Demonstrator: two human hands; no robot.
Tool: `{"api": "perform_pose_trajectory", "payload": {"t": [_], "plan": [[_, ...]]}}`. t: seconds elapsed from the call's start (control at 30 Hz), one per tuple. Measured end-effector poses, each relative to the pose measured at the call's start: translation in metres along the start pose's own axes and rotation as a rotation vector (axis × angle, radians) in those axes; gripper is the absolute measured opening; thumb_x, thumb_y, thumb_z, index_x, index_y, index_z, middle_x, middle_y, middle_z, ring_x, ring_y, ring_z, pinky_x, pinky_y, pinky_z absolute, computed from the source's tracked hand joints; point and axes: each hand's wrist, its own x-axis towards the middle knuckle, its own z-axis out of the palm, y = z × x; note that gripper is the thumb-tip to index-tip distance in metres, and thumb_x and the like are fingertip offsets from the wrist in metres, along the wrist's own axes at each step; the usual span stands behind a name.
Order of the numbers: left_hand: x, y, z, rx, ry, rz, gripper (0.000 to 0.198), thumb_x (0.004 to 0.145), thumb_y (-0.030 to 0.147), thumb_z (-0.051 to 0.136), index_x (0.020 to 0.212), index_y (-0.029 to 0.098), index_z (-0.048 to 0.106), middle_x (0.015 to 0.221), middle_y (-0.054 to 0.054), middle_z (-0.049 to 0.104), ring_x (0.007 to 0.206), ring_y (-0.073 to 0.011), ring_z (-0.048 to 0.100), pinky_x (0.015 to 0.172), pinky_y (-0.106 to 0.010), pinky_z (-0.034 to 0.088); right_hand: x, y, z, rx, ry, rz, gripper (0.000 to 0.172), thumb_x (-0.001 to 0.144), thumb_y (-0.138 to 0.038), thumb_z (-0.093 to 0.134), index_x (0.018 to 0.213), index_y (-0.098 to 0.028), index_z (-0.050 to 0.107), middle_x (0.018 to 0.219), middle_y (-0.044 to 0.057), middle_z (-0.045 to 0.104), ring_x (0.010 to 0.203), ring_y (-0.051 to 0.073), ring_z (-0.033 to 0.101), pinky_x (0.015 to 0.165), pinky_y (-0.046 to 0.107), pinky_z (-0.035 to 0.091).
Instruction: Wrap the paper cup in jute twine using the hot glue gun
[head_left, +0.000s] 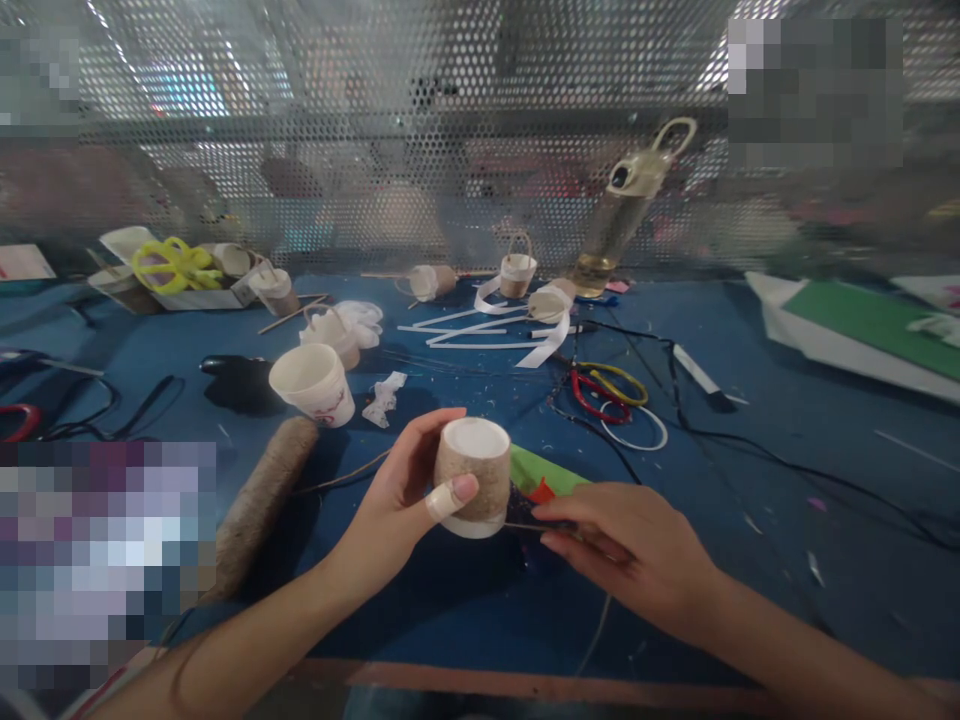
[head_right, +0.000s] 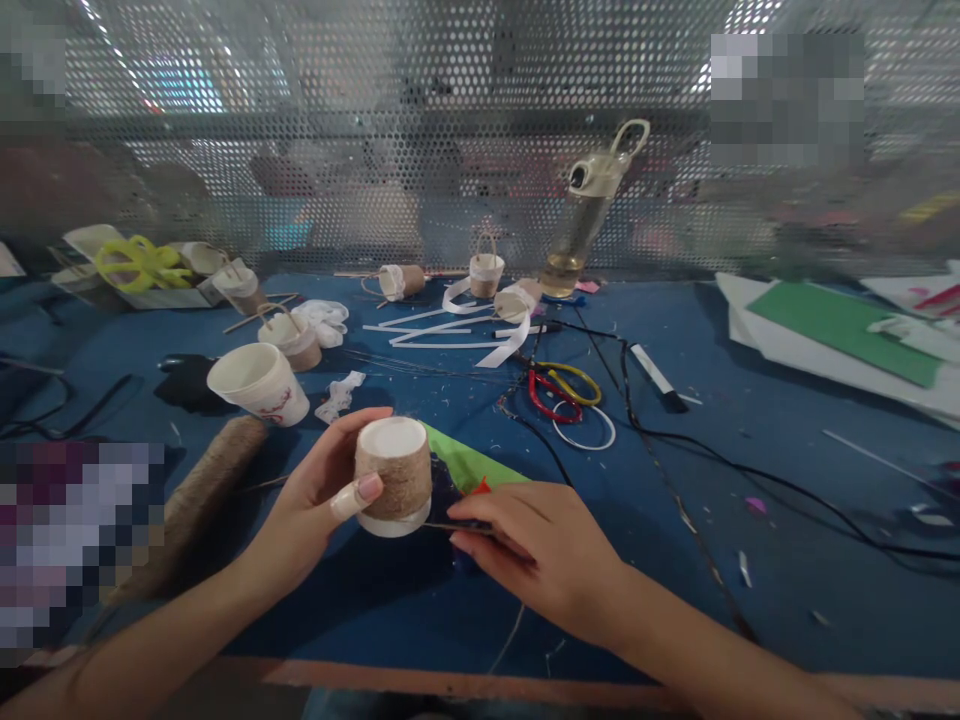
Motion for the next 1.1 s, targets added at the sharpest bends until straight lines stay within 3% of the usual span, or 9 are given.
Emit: {"api": "perform_pose_trajectory", "payload": {"t": [0.07,0.17,0.4,0.57,1.1], "plan": [[-0.0004,0.0009,0.0007,-0.003,-0.001,-0.001,0.044,0.082,0.032,0.080,0.124,0.034,0.065,0.121,0.000,0.069,0.114,-0.0195,0.063,0.095,-0.027,0.049,0.0007,-0.0008,-0.0012,-0.063,0.025,-0.050,0.012,0.101,-0.026,0.057,0.096,-0.023,0.068,0.066,-0.004,0.065,0.058,0.011,0.060,0.059,0.024,0.042],[-0.0007,0.0020,0.0016,-0.009,-0.012,-0.007,0.045,0.082,0.031,0.080,0.124,0.034,0.065,0.119,0.001,0.070,0.112,-0.0187,0.064,0.094,-0.027,0.049,0.0015,-0.0034,-0.0038,-0.043,0.035,-0.030,0.019,0.101,-0.024,0.056,0.088,-0.021,0.069,0.060,-0.004,0.062,0.051,0.010,0.053,0.054,0.024,0.039],[-0.0006,0.0010,0.0018,-0.018,-0.038,-0.010,0.044,0.082,0.033,0.080,0.124,0.035,0.066,0.119,0.000,0.070,0.112,-0.0191,0.063,0.094,-0.027,0.049,0.0021,-0.0052,-0.0040,0.251,-0.048,0.261,0.024,0.097,-0.026,0.060,0.075,-0.020,0.065,0.061,-0.004,0.060,0.052,0.008,0.049,0.051,0.020,0.037],[-0.0026,-0.0006,0.0015,-0.052,-0.084,-0.014,0.043,0.084,0.032,0.079,0.124,0.037,0.067,0.119,0.001,0.070,0.112,-0.0184,0.063,0.094,-0.026,0.048,0.0035,-0.0046,-0.0024,0.381,-0.059,0.365,0.028,0.096,-0.031,0.060,0.071,-0.019,0.064,0.058,-0.005,0.054,0.052,0.008,0.045,0.049,0.020,0.035],[-0.0020,0.0000,0.0030,-0.131,-0.093,-0.065,0.042,0.081,0.032,0.080,0.122,0.032,0.071,0.122,-0.006,0.070,0.117,-0.0271,0.060,0.101,-0.038,0.046,0.0088,-0.0068,-0.0015,0.408,-0.054,0.360,0.028,0.095,-0.029,0.061,0.070,-0.019,0.063,0.058,-0.005,0.054,0.050,0.007,0.044,0.047,0.020,0.033]]}}
